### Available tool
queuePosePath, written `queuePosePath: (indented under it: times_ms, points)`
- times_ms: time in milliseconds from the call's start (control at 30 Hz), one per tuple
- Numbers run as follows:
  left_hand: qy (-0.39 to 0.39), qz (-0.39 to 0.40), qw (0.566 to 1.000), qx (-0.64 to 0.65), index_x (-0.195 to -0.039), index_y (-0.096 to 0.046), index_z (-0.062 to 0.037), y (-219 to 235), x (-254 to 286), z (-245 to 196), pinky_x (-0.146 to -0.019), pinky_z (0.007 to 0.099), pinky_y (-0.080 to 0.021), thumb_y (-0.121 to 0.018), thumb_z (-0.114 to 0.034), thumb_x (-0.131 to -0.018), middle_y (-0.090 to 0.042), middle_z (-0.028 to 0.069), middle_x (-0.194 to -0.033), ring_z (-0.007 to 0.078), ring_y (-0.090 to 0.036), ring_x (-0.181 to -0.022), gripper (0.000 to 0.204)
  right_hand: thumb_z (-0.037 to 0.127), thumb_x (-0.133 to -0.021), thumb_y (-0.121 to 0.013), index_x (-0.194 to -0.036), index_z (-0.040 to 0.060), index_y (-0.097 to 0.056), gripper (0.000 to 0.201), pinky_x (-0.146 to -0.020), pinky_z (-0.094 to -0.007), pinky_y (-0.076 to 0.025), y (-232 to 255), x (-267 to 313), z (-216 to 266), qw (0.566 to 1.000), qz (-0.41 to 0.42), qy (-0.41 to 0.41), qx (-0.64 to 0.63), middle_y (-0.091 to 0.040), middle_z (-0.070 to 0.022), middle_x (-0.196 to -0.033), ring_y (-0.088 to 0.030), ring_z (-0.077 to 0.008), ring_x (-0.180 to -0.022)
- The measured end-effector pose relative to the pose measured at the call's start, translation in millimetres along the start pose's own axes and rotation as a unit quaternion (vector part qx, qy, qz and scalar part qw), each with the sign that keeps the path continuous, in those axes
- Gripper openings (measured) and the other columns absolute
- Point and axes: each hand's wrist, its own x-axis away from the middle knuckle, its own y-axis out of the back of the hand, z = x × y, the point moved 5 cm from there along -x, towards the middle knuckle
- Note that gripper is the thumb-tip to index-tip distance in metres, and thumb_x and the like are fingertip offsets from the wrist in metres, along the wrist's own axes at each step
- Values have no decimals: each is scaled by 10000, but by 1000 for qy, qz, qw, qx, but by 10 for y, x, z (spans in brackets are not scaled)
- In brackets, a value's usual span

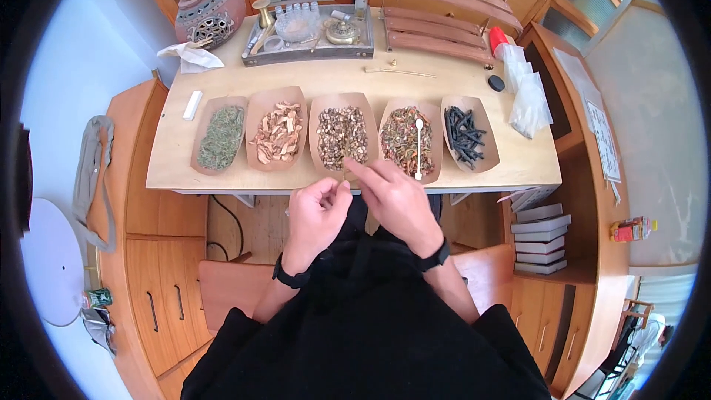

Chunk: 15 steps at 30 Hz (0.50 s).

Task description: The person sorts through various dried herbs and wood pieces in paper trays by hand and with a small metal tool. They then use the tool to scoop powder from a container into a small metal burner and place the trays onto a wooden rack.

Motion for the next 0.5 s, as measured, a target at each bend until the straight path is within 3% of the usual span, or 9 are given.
queuePosePath:
  times_ms: [67, 167, 233, 300, 333, 433, 500]
  points:
    - [-110, -40, 982, -150, -677, -604, -41, 28, -2, -322, -456, 368, -440, -696, -246, -914, -540, 85, -492, 216, -602, -449, 327, 54, -816, -721, -1236, 143, -687, 431, -678, -379, -569, -81, -67, 16, 999, 27, 27, -20, -627, -68, -892, -658, -274, -809]
    - [-132, -51, 969, -203, -646, -566, -49, -10, 35, -502, -453, 383, -431, -701, -288, -917, -560, 86, -503, 284, -587, -457, 385, 69, -810, -724, -1210, 126, -691, 406, -684, -389, -572, -170, -58, -92, 997, 18, 51, -60, -640, -74, -912, -664, -287, -822]
    - [-105, -54, 976, -184, -648, -568, -44, -18, 72, -552, -448, 388, -418, -700, -308, -924, -555, 91, -504, 286, -573, -447, 404, 66, -852, -699, -1178, 98, -692, 327, -692, -400, -566, -154, -52, -132, 995, 24, 53, -85, -651, -95, -926, -669, -308, -833]
    - [-80, -55, 981, -168, -650, -569, -38, 12, 74, -516, -443, 394, -404, -699, -327, -931, -549, 96, -505, 287, -560, -437, 424, 58, -899, -668, -1150, 74, -691, 253, -697, -410, -558, -73, -63, -207, 994, -20, 8, -104, -654, -118, -927, -668, -325, -834]
    - [-42, -60, 981, -180, -652, -566, -34, 50, 60, -422, -448, 397, -399, -694, -345, -938, -549, 101, -510, 290, -551, -437, 442, 50, -925, -653, -1127, 60, -689, 206, -700, -417, -548, -41, -59, -247, 992, -19, -32, -121, -648, -128, -915, -665, -336, -829]
    - [42, -75, 982, -170, -683, -577, -6, 123, -10, 28, -487, 410, -403, -679, -380, -951, -545, 115, -524, 284, -558, -466, 471, 40, -923, -653, -1124, 63, -685, 205, -705, -422, -545, 18, -67, -362, 991, -47, -28, -121, -650, -128, -929, -664, -340, -836]
    - [63, -86, 984, -139, -708, -591, -2, 149, -66, 204, -463, 367, -408, -680, -387, -960, -560, 88, -522, 209, -553, -436, 468, 32, -928, -645, -1127, 69, -682, 206, -719, -418, -545, 53, -69, -400, 991, -58, -10, -116, -653, -124, -960, -666, -340, -852]
